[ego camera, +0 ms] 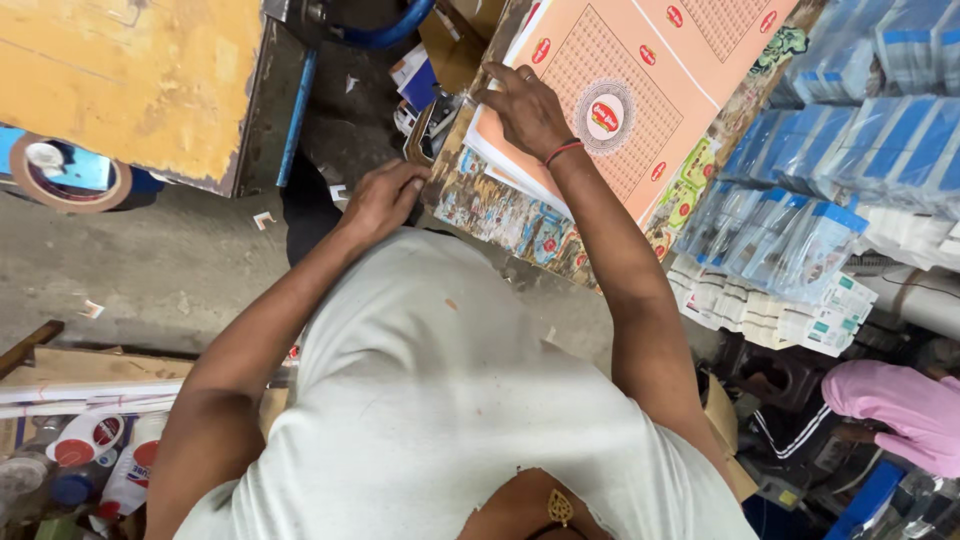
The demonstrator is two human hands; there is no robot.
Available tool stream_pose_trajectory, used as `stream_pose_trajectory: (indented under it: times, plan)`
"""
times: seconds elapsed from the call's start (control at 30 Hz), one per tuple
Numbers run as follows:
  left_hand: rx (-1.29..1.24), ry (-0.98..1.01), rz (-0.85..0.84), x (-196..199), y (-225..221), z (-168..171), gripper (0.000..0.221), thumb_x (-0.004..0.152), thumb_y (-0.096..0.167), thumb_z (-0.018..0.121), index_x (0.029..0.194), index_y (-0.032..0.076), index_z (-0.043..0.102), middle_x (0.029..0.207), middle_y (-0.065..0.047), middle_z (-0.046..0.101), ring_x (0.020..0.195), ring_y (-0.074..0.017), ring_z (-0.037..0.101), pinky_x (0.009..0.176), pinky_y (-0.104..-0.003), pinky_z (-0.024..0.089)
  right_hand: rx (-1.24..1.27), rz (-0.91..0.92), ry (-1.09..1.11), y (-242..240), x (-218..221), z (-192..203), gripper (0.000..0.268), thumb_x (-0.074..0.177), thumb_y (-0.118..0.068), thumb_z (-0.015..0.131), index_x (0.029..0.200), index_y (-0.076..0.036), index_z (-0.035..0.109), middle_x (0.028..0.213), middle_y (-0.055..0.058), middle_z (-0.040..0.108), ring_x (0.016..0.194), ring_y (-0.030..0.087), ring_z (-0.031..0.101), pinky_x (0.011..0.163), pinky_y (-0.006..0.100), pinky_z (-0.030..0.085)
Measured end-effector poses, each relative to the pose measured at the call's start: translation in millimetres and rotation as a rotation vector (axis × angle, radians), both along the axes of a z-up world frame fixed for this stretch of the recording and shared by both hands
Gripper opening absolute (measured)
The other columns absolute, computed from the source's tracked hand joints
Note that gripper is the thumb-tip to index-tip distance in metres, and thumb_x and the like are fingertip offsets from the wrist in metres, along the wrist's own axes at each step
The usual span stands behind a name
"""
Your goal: The person repeatedly cuts printed cardboard sheets using a manual guillotine-style cutter. They place each sheet on the cutter, lower the blade, and then remove the cut piece, stacking the finished sheets on a nearby surface.
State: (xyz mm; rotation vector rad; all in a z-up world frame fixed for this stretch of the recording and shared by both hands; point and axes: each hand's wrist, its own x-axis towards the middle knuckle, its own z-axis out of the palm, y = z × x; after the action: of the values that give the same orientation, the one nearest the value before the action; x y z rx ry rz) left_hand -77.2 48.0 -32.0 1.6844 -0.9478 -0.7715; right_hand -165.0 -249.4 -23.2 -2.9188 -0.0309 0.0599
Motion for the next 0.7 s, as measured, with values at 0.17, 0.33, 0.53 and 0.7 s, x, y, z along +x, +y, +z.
stream_pose_trajectory:
  times: [0.17,0.33,0.53,0.7]
  plan:
    - [0.113,0.023,0.020,-2.8,12.5,-3.2,0.021,0.098,0.008,0.060,0.116,0.003,0.070,0.097,-0.018,0.067,0.087,-0.0342,0.067,0.081,-0.044,0.052,0.188,-0.068,-0.062,-11.9,-7.3,-10.5,0.032,0.089,0.000,0.070,0.114,-0.018,0.078,0.138,0.007,0.066,0.109,0.030,0.066,0.090,0.039,0.058]
    - [-0.059,-0.071,0.103,-11.6,-18.4,-9.7,0.027,0.097,0.006,0.065,0.123,0.003,0.066,0.113,-0.017,0.066,0.100,-0.0342,0.067,0.088,-0.042,0.053,0.272,-0.151,-0.068,-13.0,-17.6,-16.6,0.031,0.088,0.003,0.068,0.111,-0.015,0.075,0.140,0.006,0.063,0.114,0.030,0.066,0.092,0.037,0.058]
    - [-0.248,0.778,-0.067,-30.1,-119.0,-47.6,0.057,0.089,0.004,0.074,0.139,0.001,0.045,0.120,-0.007,0.063,0.108,-0.0149,0.066,0.092,-0.031,0.058,0.439,-0.268,-0.077,-17.5,-10.4,-19.5,0.025,0.088,0.002,0.062,0.109,-0.010,0.072,0.143,0.006,0.060,0.132,0.029,0.056,0.104,0.040,0.052]
    - [-0.135,0.522,-0.095,-45.2,-150.3,-88.0,0.044,0.095,0.007,0.070,0.135,-0.001,0.054,0.112,-0.007,0.070,0.095,-0.0102,0.066,0.085,-0.027,0.056,0.183,-0.097,0.072,-32.3,1.1,-25.0,0.040,0.087,-0.001,0.060,0.124,-0.009,0.073,0.141,0.006,0.064,0.142,0.024,0.050,0.124,0.047,0.030]
